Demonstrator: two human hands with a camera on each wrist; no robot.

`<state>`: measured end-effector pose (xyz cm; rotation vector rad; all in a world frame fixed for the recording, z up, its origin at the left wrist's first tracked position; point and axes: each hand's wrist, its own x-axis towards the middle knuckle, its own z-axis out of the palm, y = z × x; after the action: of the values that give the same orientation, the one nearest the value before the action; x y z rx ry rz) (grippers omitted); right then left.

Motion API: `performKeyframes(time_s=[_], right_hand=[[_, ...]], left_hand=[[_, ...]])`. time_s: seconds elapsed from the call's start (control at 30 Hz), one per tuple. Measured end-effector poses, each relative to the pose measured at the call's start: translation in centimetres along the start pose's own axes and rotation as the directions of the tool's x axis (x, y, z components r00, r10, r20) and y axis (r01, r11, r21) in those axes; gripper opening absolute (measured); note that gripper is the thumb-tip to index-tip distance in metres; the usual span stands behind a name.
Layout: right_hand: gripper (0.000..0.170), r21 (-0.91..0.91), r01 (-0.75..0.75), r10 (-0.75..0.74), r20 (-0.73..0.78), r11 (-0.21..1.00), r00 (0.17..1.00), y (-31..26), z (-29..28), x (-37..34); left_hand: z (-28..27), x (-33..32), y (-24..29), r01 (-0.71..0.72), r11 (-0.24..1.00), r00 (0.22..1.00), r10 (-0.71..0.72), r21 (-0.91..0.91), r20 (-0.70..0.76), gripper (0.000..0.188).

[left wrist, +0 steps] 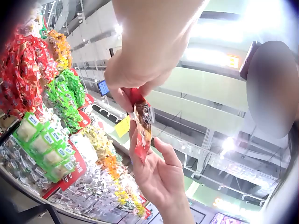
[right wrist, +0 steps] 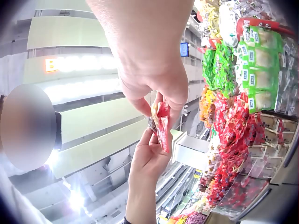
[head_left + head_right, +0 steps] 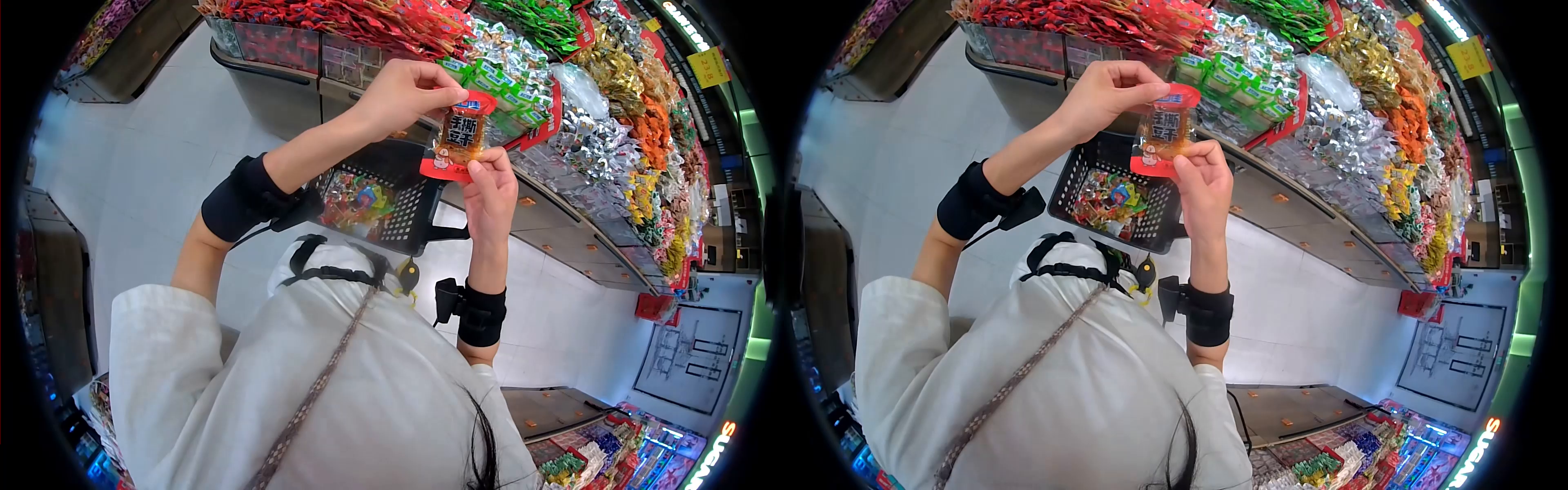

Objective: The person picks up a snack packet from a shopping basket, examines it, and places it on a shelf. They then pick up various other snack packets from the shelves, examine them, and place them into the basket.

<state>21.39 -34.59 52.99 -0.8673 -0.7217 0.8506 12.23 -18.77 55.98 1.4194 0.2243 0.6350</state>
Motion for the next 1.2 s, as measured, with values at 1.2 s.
performKeyframes(time_s=[1.2], right_hand=[[0.027,-0.216,-0.142,0.146,0.003,0.966,0.989,2.1,-1.3,0.7]], left_hand=[[0.8,-2.6,-3.2,-0.016,0.969,0.994,0.041,0.245,-0.099,0.01]])
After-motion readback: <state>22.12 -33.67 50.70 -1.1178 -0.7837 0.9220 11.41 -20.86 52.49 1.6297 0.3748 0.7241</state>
